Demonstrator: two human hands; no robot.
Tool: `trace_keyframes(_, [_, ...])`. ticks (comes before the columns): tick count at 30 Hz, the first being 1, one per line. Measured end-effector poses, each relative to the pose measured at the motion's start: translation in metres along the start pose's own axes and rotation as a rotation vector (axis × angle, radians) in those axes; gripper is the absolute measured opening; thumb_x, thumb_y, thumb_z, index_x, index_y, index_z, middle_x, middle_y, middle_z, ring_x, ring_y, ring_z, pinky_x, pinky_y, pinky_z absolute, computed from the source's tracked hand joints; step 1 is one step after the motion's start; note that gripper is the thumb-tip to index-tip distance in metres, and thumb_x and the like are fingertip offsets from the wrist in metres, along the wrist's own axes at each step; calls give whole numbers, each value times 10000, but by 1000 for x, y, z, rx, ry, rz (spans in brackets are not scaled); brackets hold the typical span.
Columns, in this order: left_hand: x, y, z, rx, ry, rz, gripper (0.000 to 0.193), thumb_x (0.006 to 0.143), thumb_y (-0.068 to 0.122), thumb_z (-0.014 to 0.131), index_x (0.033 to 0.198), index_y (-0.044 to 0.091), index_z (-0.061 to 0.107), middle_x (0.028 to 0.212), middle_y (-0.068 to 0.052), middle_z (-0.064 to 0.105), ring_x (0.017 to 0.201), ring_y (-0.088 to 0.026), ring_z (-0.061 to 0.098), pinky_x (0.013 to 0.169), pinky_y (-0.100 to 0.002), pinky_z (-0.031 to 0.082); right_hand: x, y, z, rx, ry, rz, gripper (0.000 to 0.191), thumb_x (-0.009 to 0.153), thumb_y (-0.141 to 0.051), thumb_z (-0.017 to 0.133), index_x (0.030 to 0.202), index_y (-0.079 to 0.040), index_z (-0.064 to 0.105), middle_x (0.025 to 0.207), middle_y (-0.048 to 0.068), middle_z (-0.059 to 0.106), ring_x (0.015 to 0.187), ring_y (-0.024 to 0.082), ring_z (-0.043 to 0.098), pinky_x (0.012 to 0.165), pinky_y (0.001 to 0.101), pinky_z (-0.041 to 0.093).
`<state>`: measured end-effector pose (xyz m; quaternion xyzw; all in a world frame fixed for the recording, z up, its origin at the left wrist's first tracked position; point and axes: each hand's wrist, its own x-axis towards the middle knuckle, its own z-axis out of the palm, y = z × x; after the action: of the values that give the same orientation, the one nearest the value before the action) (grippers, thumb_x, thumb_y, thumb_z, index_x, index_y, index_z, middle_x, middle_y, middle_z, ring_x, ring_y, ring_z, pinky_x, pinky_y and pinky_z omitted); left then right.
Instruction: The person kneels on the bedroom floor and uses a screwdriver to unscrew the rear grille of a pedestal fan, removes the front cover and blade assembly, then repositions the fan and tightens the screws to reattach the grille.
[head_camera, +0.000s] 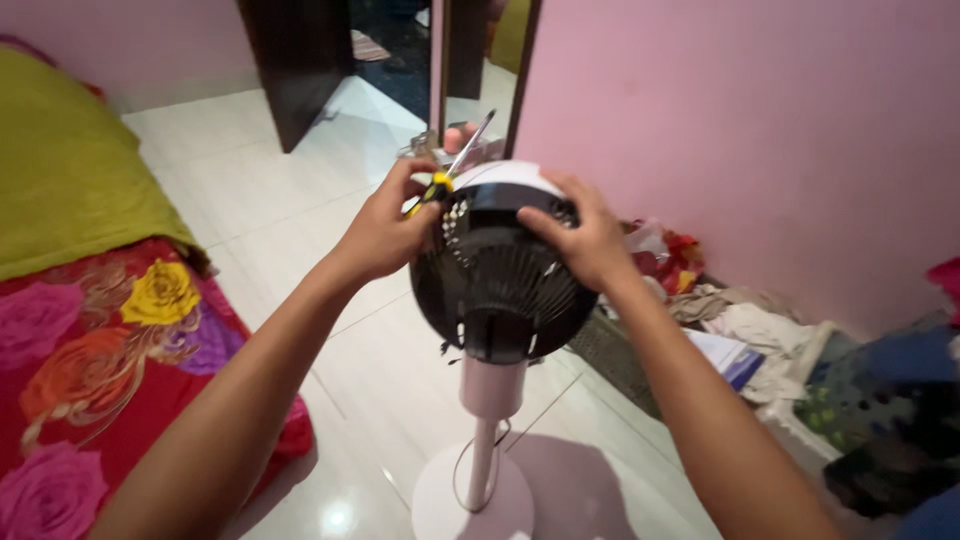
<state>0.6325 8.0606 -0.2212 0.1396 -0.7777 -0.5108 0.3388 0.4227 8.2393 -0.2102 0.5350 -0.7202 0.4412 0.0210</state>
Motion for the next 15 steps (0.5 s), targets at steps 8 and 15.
trace_keyframes(8, [-45,-4,-15,333,161,303,372,913,107,666,1273,28,613,1106,-152,710,995,-221,700,854,-334,572,-41,-42,10,51,23,76,824,780,-641,721,1456,-192,577,1485,130,510,1381,302,488,1106,433,400])
trace_keyframes(15, [-167,64,-24,289,118,219,385,840,133,657,1210,39,704,955,-134,742,692,-216,762,642,-339,600,-95,-81,-9,88,5,64,925,754,-651,708,1488,-119,524,1488,168,541,1385,295,514,1142,416,398])
